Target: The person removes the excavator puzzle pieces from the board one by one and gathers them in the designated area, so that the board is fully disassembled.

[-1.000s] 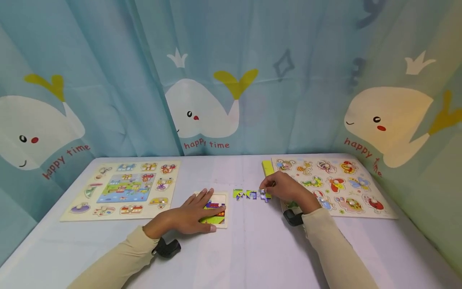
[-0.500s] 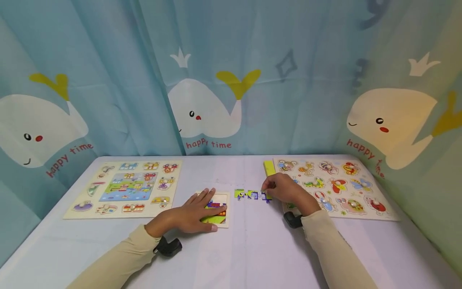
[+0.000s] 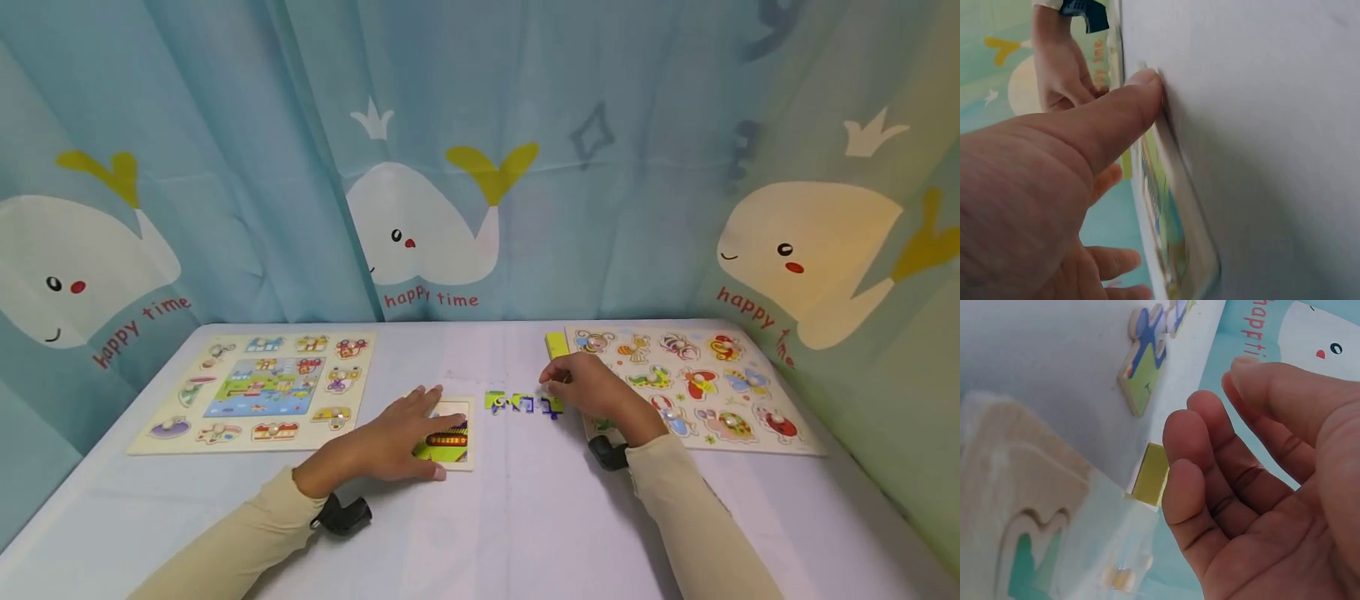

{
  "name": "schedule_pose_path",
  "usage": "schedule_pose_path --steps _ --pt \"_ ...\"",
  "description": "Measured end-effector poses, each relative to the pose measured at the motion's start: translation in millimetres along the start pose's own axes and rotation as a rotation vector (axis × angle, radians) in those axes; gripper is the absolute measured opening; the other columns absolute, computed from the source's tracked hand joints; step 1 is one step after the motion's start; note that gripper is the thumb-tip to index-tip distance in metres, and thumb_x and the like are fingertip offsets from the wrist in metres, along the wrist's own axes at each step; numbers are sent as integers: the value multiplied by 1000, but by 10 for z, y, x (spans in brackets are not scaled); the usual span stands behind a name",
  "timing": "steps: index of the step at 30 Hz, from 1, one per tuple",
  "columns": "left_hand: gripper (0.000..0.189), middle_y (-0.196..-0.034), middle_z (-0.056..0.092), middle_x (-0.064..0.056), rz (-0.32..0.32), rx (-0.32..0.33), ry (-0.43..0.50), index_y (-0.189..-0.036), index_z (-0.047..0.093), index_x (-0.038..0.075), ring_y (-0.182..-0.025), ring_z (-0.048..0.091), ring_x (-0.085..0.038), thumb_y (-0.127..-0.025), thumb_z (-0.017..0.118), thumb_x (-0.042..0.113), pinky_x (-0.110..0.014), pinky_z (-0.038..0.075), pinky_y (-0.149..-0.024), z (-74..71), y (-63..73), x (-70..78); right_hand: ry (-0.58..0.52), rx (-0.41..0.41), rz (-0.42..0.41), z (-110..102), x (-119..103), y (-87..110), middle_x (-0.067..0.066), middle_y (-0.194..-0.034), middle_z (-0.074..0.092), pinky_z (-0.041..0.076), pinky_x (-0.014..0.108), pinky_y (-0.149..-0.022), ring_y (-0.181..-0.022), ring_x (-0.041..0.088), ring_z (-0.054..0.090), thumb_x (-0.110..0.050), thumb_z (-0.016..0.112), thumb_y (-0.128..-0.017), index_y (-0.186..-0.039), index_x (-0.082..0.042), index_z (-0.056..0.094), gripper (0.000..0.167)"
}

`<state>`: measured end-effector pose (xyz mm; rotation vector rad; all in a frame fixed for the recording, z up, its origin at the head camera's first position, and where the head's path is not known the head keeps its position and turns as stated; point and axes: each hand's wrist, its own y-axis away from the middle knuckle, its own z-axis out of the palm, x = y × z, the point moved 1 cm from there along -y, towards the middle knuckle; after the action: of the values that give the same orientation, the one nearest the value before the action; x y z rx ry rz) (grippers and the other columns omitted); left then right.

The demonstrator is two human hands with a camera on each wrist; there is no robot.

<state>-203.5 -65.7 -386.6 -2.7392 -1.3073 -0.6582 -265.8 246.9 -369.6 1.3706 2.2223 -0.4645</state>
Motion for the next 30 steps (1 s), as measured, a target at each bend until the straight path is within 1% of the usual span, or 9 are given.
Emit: schedule_pose_path --steps 3,8,11,13,17,21,24,26,30 --pt "71 -161 10 -16 -2 13 35 -150 41 28 -146 5 -36 -88 71 42 -51 15 -114 -26 95 -55 -4 7 -27 10 -21 3 0 -87 64 48 32 -67 -75 13 55 -5 62 -94 -99 -1 69 10" --pt "66 -161 10 -14 -11 17 115 -150 41 28 -147 7 -31 -91 68 41 -52 21 -112 -58 332 -161 -17 41 -83 16 -105 -45 4 -84 67 46 31 -64 -72 13 55 -7 63 -95 -97 1 70 11" --pt "65 -161 8 -15 -11 14 142 -151 39 28 -147 8 -30 -93 66 40 -52 21 -112 -53 425 -195 -25 47 -88 44 -173 -100 4 -85 68 45 31 -63 -71 13 54 -8 62 -95 -98 1 71 13" --pt "66 -161 7 -17 -11 7 137 -152 36 30 -147 8 -31 -94 64 43 -52 20 -112 -29 443 -199 -32 28 -70 87 -224 -130 4 -85 67 45 32 -63 -70 14 53 -10 61 -96 -99 0 70 14" --pt "67 -160 3 -20 -32 -42 90 -153 32 36 -146 3 -35 -93 59 51 -53 14 -113 38 429 -157 -65 -23 -31 185 -321 -145 3 -85 66 45 32 -62 -70 15 52 -13 59 -97 -101 -1 70 17" --pt "65 -159 -1 -24 -42 -77 40 -152 34 35 -146 -1 -38 -94 57 53 -55 11 -113 63 420 -84 -127 -43 -34 275 -402 -145 4 -85 66 45 31 -62 -71 16 53 -11 59 -97 -101 -1 70 16" --pt "64 -159 -2 -24 -64 -81 22 -151 37 34 -146 -1 -38 -93 58 52 -55 15 -112 58 415 -46 -154 -53 -59 364 -494 -189 3 -83 66 44 30 -60 -69 14 52 -12 60 -97 -101 -1 71 16" --pt "64 -159 -1 -24 -79 -77 12 -150 38 34 -146 0 -37 -93 59 52 -56 19 -111 46 416 -28 -177 -74 -91 443 -590 -240 3 -85 67 44 29 -61 -70 13 51 -14 60 -97 -102 -1 71 18" --pt "63 -159 2 -25 -83 -65 -2 -149 42 32 -146 3 -39 -92 61 51 -56 23 -110 34 408 -5 -231 -130 -139 588 -824 -319 3 -94 69 46 30 -70 -79 13 55 -15 59 -98 -106 0 71 21"
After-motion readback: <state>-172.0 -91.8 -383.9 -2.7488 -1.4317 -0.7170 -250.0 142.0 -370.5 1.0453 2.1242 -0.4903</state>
